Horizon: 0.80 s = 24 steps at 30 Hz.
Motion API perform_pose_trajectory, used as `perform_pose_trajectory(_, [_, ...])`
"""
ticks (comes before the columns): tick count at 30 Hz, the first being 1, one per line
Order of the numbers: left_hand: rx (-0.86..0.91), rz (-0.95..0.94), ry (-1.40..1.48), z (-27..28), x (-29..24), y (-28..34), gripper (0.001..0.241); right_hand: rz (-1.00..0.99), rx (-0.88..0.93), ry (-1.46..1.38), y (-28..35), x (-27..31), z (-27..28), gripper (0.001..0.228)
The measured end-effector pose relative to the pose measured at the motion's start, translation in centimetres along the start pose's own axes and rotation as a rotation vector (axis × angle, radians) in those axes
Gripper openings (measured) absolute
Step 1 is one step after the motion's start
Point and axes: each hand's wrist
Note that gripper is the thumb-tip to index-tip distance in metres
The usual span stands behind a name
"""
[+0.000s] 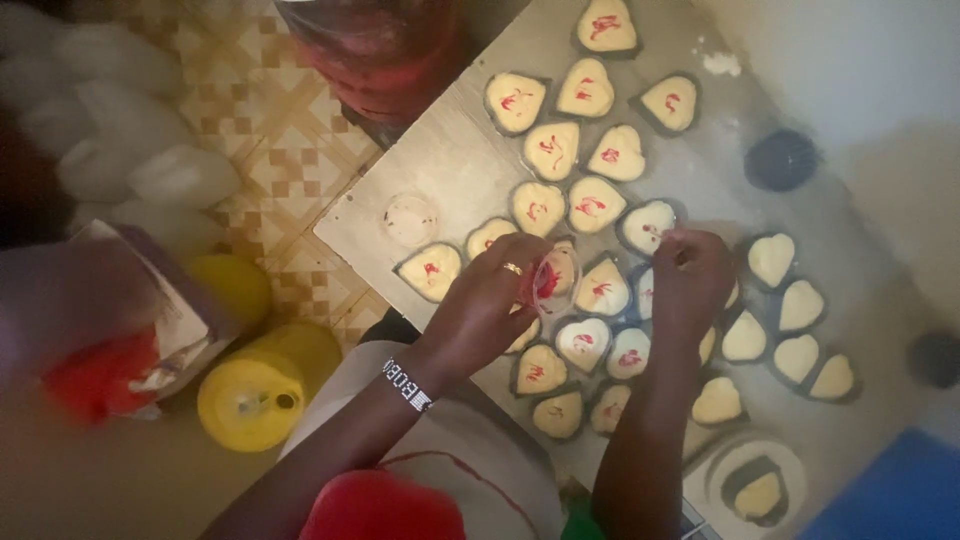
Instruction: Applying red jam to the center of heart-shaped pastry dough using a small applicator stick.
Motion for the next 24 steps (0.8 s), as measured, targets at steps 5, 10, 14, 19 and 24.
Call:
perform_pose_trajectory(5, [-0.031, -0.009, 0.039, 1.2, -0.9, -0.4, 0.052, -0.011, -0.034, 0.202, 0.2, 0.5, 1.4, 0.018])
perform_pose_trajectory(10, [-0.071, -0.063, 0.024, 1.5, -0.7, -0.5, 0.045, 0.078, 0.058, 0.081, 0.2, -0.7, 1.0, 0.020])
perform_pose_trajectory(14, [-0.109, -0.045, 0.002, 2.1, 0.6, -0.2, 0.043, 0.141, 0.045, 0.197, -0.7, -3.6, 0.7, 0.013])
perform_pose_trajectory(19, [-0.145, -0.019, -0.048, 3.8, -0.6, -0.6, 0.038, 0.109, 0.026, 0.069, 0.9, -0.3, 2.0, 0.016])
perform_pose_trajectory(24, [-0.164, 0.026, -0.085, 4.8, -1.2, -1.0, 0.044, 0.198, -0.065, 0.057, -0.4, -3.7, 1.3, 0.021])
Point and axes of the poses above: each hand's wrist, its own y-axis away from the middle knuckle, its own z-axis out of the back of the hand, x = y × z, and after that the axes turned 10 degrees about -z, right-handed
